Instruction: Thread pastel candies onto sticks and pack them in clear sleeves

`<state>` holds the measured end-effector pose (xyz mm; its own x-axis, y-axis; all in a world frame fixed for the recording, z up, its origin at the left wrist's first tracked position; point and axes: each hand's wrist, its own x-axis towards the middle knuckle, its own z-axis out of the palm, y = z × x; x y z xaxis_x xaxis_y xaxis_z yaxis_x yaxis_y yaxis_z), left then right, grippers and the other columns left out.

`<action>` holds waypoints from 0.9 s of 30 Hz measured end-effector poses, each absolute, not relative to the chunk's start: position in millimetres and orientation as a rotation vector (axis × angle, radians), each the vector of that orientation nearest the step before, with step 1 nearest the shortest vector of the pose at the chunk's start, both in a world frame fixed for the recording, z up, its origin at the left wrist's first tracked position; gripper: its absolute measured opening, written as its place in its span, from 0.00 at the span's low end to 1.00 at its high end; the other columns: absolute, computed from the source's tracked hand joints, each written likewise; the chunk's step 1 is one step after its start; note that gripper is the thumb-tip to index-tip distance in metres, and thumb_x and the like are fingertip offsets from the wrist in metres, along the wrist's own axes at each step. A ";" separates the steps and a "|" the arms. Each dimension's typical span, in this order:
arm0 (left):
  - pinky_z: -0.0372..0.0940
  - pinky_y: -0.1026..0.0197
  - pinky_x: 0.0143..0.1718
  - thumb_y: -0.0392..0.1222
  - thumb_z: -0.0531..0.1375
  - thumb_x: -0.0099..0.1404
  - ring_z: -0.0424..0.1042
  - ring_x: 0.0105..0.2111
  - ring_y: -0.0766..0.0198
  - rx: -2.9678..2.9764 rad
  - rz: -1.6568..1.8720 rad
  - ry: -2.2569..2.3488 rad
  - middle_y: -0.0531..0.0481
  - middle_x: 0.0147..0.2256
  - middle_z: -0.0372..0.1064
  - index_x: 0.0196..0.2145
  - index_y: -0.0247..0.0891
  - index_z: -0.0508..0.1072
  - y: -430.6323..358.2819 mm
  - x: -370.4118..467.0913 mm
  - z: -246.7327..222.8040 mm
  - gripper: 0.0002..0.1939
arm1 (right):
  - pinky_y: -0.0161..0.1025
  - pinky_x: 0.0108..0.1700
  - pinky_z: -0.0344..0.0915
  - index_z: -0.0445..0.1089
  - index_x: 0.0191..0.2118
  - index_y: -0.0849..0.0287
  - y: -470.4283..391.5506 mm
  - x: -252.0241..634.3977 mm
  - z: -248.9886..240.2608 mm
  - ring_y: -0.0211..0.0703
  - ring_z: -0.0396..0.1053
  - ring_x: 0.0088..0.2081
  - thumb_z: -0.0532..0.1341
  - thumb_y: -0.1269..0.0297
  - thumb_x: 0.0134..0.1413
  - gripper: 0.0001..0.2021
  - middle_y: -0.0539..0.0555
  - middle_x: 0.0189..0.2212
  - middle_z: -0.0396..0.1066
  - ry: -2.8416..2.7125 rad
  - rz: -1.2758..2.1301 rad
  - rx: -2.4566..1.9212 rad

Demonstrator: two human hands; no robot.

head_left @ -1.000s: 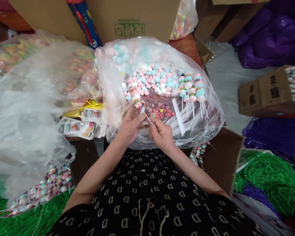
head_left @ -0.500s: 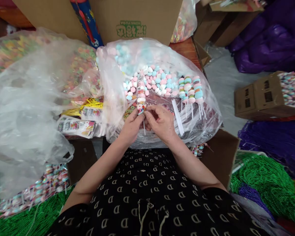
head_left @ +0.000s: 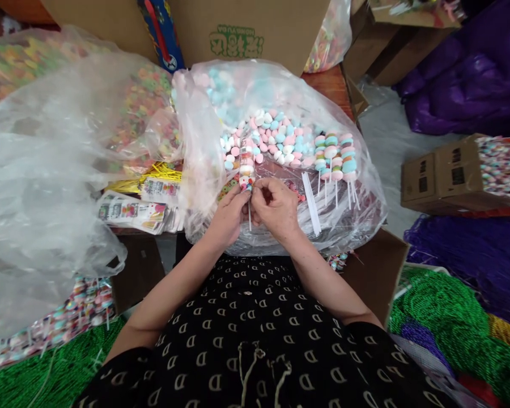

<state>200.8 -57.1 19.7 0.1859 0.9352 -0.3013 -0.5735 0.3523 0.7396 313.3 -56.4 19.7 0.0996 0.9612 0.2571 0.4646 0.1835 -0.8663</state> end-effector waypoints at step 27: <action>0.44 0.67 0.14 0.45 0.71 0.65 0.43 0.15 0.74 0.467 1.062 0.834 0.63 0.16 0.48 0.30 0.41 0.71 -59.8 201.8 12.7 0.13 | 0.39 0.35 0.68 0.69 0.30 0.53 -63.2 332.4 10.9 0.39 0.67 0.28 0.59 0.67 0.54 0.03 0.50 0.26 0.73 -1.760 0.594 -1.335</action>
<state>201.8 -59.8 12.7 0.2333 0.8996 -0.3691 -0.5718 0.4339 0.6962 332.4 -63.2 10.9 -0.0923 0.9399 0.3289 0.5484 0.3236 -0.7710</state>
